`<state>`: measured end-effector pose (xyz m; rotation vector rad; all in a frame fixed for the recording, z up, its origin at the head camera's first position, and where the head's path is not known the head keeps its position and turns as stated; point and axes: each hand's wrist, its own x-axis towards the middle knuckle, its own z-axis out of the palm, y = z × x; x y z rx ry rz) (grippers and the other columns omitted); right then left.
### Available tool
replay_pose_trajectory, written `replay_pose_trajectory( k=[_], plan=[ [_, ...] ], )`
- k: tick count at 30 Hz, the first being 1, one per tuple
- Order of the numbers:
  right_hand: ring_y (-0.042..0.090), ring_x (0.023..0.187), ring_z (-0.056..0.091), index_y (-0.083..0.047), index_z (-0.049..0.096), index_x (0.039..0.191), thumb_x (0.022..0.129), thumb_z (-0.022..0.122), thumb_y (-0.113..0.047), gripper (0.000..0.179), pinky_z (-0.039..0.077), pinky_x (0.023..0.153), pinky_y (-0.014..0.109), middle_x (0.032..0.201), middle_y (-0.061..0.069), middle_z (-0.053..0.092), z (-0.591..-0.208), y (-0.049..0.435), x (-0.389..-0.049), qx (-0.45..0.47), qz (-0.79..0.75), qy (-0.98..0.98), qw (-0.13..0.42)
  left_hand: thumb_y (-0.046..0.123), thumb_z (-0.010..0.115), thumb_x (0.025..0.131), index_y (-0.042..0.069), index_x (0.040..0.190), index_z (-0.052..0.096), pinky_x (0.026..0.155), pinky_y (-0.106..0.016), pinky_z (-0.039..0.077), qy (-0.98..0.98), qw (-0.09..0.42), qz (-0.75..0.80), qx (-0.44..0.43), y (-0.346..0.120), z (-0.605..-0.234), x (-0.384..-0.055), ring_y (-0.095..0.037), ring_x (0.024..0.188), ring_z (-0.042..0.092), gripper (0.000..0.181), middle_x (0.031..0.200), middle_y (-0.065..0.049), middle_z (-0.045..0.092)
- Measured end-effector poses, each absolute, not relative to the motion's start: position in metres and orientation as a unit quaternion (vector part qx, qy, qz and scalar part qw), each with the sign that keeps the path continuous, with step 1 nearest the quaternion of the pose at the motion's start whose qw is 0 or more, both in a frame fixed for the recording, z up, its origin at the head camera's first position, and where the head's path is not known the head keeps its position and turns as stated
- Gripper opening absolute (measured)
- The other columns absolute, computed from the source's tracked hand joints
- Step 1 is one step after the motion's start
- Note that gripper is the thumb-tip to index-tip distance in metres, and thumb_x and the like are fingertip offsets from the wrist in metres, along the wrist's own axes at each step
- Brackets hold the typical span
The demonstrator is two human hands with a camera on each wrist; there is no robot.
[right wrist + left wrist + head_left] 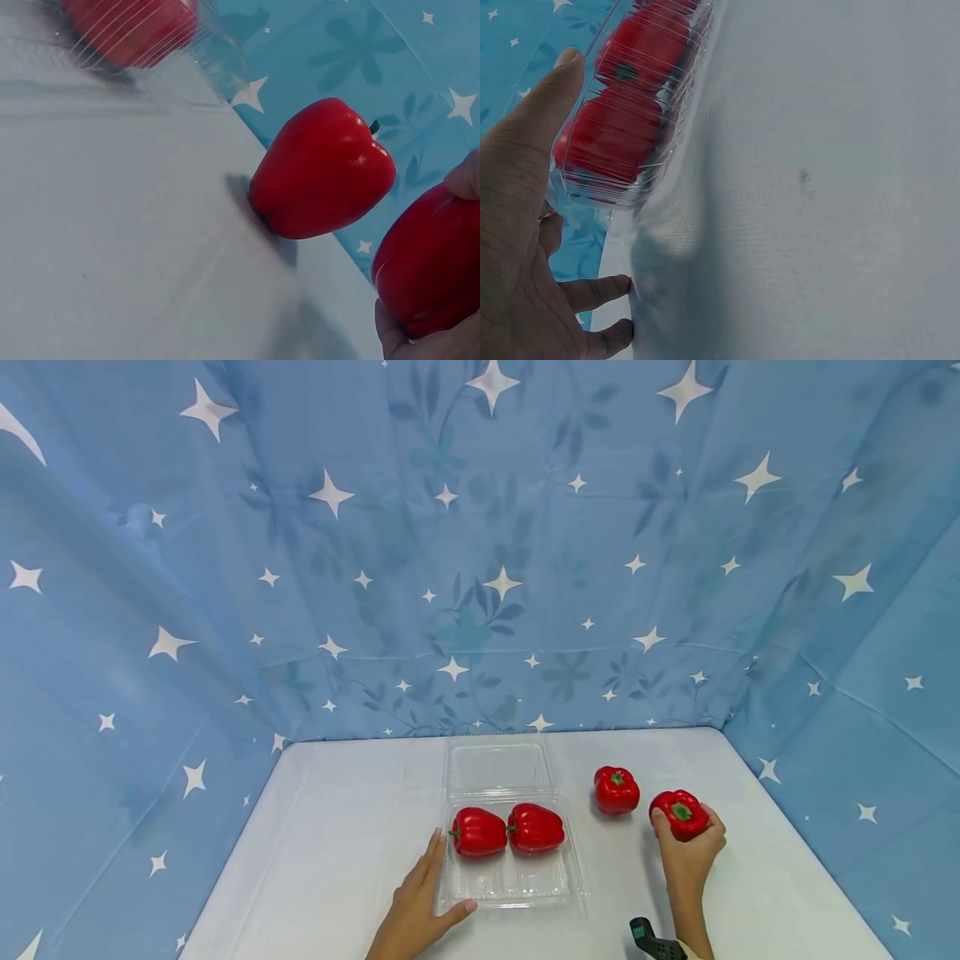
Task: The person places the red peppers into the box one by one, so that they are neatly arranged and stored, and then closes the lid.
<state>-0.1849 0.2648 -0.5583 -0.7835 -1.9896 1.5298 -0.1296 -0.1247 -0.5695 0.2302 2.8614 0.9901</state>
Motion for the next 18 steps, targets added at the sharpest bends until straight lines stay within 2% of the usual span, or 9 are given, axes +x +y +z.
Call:
replay_pose_trajectory(
  k=[8,12,18],
  plan=[
    [0.034,0.15,0.014,-0.011,0.01,0.152,0.088,0.071,-0.012,0.089,0.035,0.109,0.062,0.158,0.017,0.018,-0.5586,0.2622,-0.1833,-0.268,0.59,-0.722,0.243,0.074,0.06,0.079,0.022,0.159,0.007,0.098,-0.074,0.037,0.939,0.054,0.329,0.084,-0.1255,-0.5722,-0.1296,-0.043,0.142,0.034,0.109,0.165,-0.006,0.012],
    [0.035,0.15,0.016,-0.015,0.01,0.151,0.087,0.072,-0.014,0.09,0.034,0.108,0.06,0.156,0.018,0.02,-0.559,0.2613,-0.1834,-0.259,0.609,-0.711,0.238,0.073,0.06,0.079,0.021,0.159,0.008,0.099,-0.073,0.037,0.939,0.049,0.329,0.087,-0.1251,-0.5735,-0.1294,-0.043,0.142,0.034,0.108,0.165,-0.005,0.011],
    [0.03,0.15,0.018,-0.015,0.016,0.15,0.087,0.074,-0.02,0.086,0.035,0.108,0.057,0.157,0.012,0.026,-0.5587,0.2576,-0.1839,-0.231,0.619,-0.705,0.258,0.074,0.06,0.079,0.023,0.159,0.008,0.097,-0.075,0.038,0.941,0.04,0.325,0.087,-0.125,-0.574,-0.1305,-0.042,0.143,0.033,0.108,0.165,-0.003,0.012]
  ],
)
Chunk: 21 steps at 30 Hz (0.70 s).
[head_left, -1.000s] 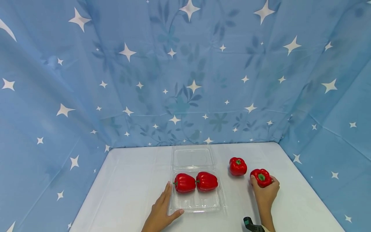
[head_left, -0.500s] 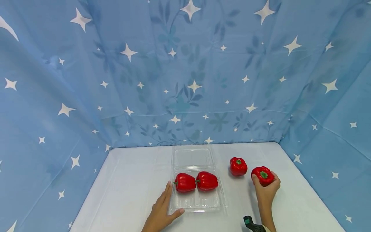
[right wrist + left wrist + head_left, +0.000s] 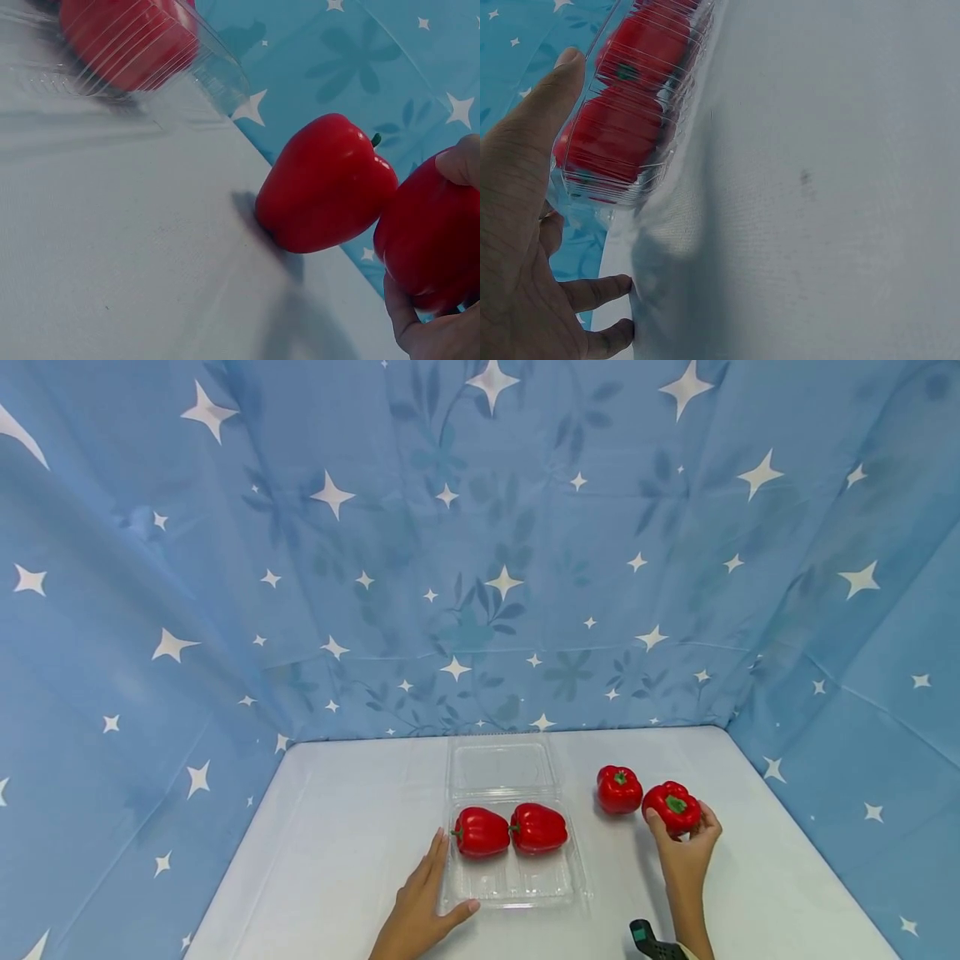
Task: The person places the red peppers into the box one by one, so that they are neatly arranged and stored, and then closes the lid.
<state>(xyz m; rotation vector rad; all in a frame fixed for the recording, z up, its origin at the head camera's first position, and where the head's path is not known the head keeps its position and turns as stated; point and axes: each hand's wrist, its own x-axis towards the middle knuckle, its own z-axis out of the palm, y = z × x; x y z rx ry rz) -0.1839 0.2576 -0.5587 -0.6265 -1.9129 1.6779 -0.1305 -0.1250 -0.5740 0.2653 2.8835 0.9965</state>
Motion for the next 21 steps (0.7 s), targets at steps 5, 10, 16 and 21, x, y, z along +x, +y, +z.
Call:
replay_pose_trajectory(
  k=[5,10,16,21],
  plan=[
    [0.025,0.146,0.03,-0.02,0.022,0.15,0.087,0.074,-0.023,0.082,0.043,0.107,0.028,0.154,0.008,0.035,-0.559,0.257,-0.182,-0.219,0.596,-0.72,0.28,0.074,0.06,0.079,0.022,0.159,0.009,0.097,-0.075,0.037,0.941,0.034,0.325,0.086,-0.125,-0.574,-0.131,-0.042,0.143,0.034,0.108,0.165,-0.004,0.014],
    [0.022,0.137,0.038,-0.022,0.025,0.15,0.086,0.076,-0.02,0.081,0.041,0.082,-0.001,0.15,0.007,0.038,-0.557,0.257,-0.181,-0.202,0.586,-0.723,0.305,0.074,0.061,0.078,0.023,0.159,0.009,0.095,-0.077,0.037,0.942,0.032,0.325,0.083,-0.124,-0.574,-0.13,-0.042,0.142,0.035,0.109,0.165,-0.004,0.014],
    [0.019,0.135,0.04,-0.023,0.029,0.151,0.085,0.077,-0.017,0.082,0.042,0.08,-0.002,0.15,0.004,0.04,-0.553,0.256,-0.18,-0.185,0.582,-0.723,0.322,0.072,0.061,0.079,0.022,0.159,0.009,0.095,-0.078,0.036,0.941,0.029,0.326,0.087,-0.125,-0.574,-0.13,-0.042,0.142,0.035,0.108,0.165,-0.004,0.014],
    [0.021,0.135,0.042,-0.025,0.032,0.151,0.085,0.077,-0.019,0.08,0.044,0.083,0.002,0.151,0.002,0.042,-0.548,0.255,-0.18,-0.18,0.573,-0.733,0.32,0.07,0.063,0.08,0.021,0.159,0.009,0.095,-0.078,0.036,0.941,0.022,0.326,0.092,-0.125,-0.572,-0.129,-0.043,0.142,0.035,0.107,0.165,-0.007,0.015]
  ],
)
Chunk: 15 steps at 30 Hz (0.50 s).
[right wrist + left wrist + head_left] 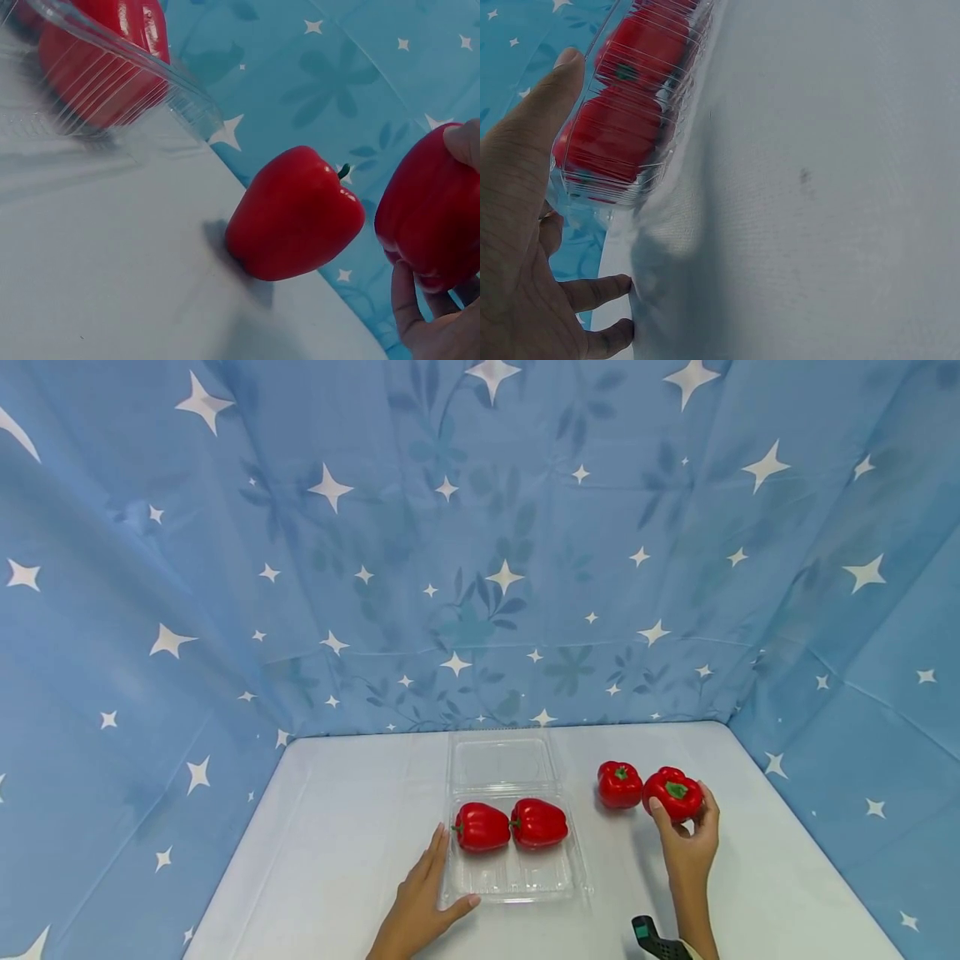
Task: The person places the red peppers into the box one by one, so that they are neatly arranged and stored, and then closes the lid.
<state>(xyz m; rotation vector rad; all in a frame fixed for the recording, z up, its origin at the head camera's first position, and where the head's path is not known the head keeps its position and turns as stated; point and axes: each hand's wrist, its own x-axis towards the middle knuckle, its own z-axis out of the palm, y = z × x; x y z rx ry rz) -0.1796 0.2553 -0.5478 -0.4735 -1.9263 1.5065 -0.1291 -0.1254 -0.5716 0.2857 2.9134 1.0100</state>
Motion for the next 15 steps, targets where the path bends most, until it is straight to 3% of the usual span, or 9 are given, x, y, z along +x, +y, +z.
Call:
replay_pose_trajectory(
  k=[7,15],
  plan=[
    [0.02,0.139,0.041,-0.031,0.031,0.15,0.084,0.077,-0.021,0.081,0.047,0.088,0.009,0.152,-0.003,0.042,-0.538,0.254,-0.176,-0.168,0.581,-0.734,0.31,0.07,0.063,0.08,0.021,0.159,0.01,0.095,-0.077,0.037,0.942,0.023,0.323,0.091,-0.125,-0.569,-0.128,-0.042,0.141,0.036,0.107,0.165,-0.007,0.016],
    [0.012,0.131,0.044,-0.018,0.038,0.146,0.083,0.074,-0.003,0.074,0.048,0.081,0.005,0.145,0.001,0.045,-0.524,0.248,-0.175,-0.106,0.649,-0.683,0.317,0.07,0.062,0.08,0.023,0.159,0.01,0.095,-0.078,0.035,0.941,0.025,0.326,0.086,-0.125,-0.569,-0.128,-0.043,0.141,0.036,0.106,0.164,-0.006,0.017]
  ],
)
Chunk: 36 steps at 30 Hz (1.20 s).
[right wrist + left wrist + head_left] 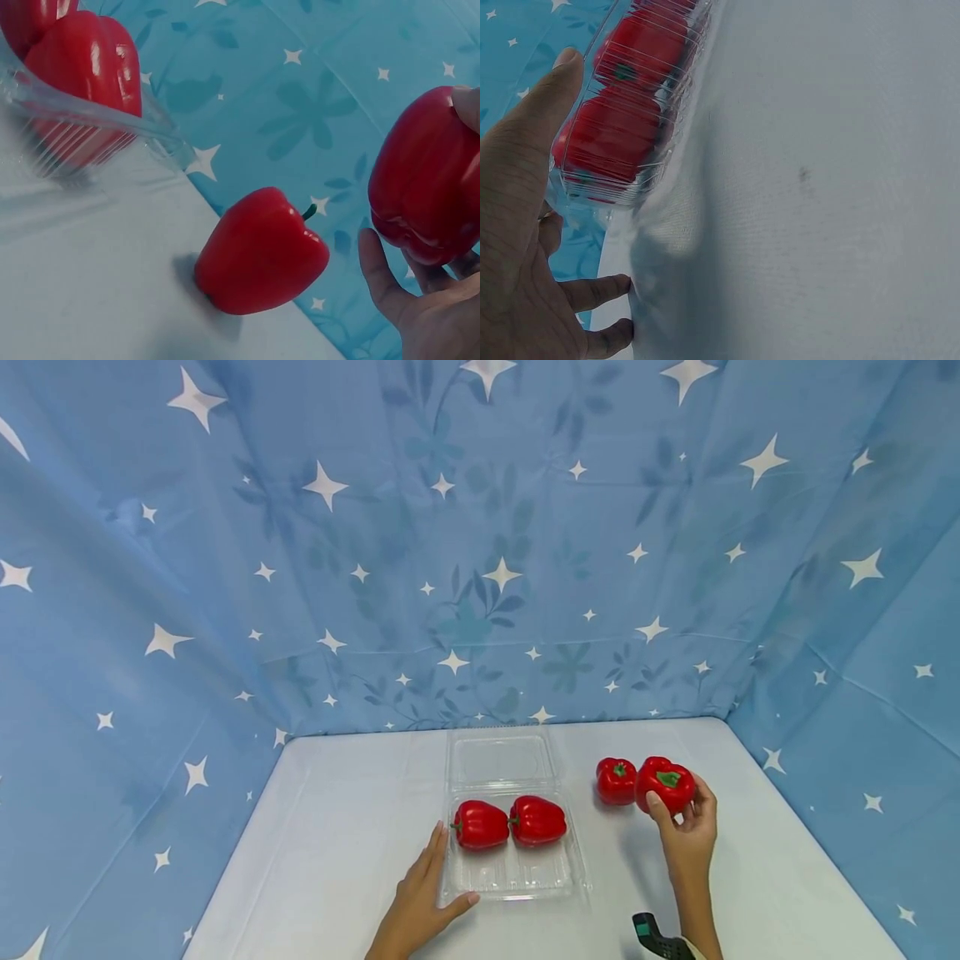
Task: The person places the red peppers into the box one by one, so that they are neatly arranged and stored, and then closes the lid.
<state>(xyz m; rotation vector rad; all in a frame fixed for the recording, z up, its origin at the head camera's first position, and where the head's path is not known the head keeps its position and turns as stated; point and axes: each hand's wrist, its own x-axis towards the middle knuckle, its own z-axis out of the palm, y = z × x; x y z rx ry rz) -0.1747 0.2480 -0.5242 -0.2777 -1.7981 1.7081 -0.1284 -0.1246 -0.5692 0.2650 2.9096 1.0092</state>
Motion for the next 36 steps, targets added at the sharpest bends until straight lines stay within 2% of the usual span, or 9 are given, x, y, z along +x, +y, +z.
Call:
replay_pose_trajectory(
  k=[6,15,24,32,36],
  plan=[
    [0.008,0.128,0.045,-0.01,0.039,0.146,0.082,0.073,0.005,0.074,0.05,0.081,0.007,0.14,-0.003,0.047,-0.515,0.239,-0.173,-0.065,0.667,-0.68,0.296,0.069,0.063,0.08,0.021,0.158,0.013,0.094,-0.078,0.037,0.94,0.016,0.329,0.089,-0.125,-0.571,-0.127,-0.043,0.14,0.038,0.105,0.164,-0.007,0.02],
    [0.007,0.13,0.039,-0.013,0.038,0.148,0.086,0.07,0.002,0.071,0.051,0.082,0.008,0.144,-0.004,0.041,-0.518,0.224,-0.173,-0.05,0.685,-0.693,0.221,0.071,0.063,0.079,0.023,0.159,0.011,0.094,-0.079,0.035,0.941,0.023,0.327,0.083,-0.126,-0.572,-0.129,-0.042,0.141,0.037,0.106,0.164,-0.006,0.019],
    [0.006,0.126,0.041,-0.018,0.025,0.153,0.096,0.059,-0.009,0.067,0.054,0.082,0.013,0.139,-0.01,0.039,-0.522,0.21,-0.168,-0.041,0.724,-0.674,0.14,0.071,0.063,0.079,0.025,0.159,0.011,0.095,-0.077,0.037,0.94,0.009,0.329,0.091,-0.126,-0.576,-0.128,-0.04,0.141,0.037,0.105,0.165,-0.003,0.018],
    [0.009,0.128,0.043,-0.012,0.011,0.156,0.099,0.044,0.0,0.067,0.054,0.091,0.022,0.145,-0.006,0.035,-0.52,0.199,-0.161,0.053,0.79,-0.604,0.092,0.069,0.064,0.08,0.024,0.159,0.011,0.095,-0.077,0.037,0.94,0.007,0.328,0.093,-0.125,-0.576,-0.128,-0.042,0.14,0.038,0.105,0.164,-0.005,0.019],
    [0.007,0.129,0.044,-0.016,0.013,0.157,0.099,0.043,-0.001,0.067,0.053,0.094,0.025,0.147,-0.005,0.033,-0.517,0.191,-0.159,0.089,0.803,-0.586,0.064,0.069,0.064,0.08,0.024,0.159,0.011,0.094,-0.077,0.037,0.94,0.009,0.328,0.092,-0.126,-0.576,-0.128,-0.043,0.14,0.038,0.105,0.164,-0.006,0.019]
  ],
)
